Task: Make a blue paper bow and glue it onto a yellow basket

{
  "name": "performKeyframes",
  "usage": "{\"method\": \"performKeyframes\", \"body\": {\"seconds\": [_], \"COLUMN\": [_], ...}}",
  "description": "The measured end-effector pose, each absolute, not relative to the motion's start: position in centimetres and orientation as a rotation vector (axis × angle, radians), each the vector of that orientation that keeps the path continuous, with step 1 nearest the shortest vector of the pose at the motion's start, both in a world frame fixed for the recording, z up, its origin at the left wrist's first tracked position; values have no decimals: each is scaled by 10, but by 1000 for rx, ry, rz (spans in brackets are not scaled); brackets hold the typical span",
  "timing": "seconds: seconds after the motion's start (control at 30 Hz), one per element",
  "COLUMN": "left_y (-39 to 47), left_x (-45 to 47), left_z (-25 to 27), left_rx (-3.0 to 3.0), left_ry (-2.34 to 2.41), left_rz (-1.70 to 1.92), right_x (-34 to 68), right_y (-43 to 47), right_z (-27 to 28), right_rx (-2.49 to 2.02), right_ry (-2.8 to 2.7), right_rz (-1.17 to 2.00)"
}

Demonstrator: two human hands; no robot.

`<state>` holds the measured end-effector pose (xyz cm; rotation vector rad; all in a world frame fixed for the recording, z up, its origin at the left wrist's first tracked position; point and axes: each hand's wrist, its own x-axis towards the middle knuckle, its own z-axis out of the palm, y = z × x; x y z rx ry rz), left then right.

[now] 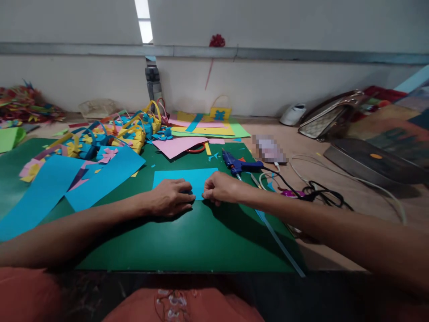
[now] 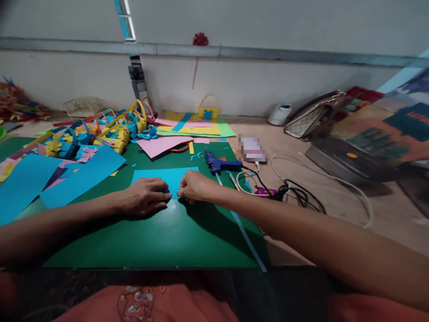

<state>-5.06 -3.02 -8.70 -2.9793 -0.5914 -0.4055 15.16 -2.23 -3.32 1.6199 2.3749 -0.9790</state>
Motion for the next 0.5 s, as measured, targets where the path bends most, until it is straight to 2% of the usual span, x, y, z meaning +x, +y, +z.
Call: {"method": "performKeyframes", "body": {"seconds": [0.27,0.5], "left_y": [-24,-26], "left_x": [-59,-58], "left_z": [-97,-98], "left_rx": [-3046,-3070], "left_ry": [-555,-579], "left_rz": [-647,-685], "right_x": [133,122], "right_y": [-14,-14], "right_z": [-39,-37], "right_rx": [1667,1725], "right_ry": [2118,2012], "right_rz": [-1024,-995]}}
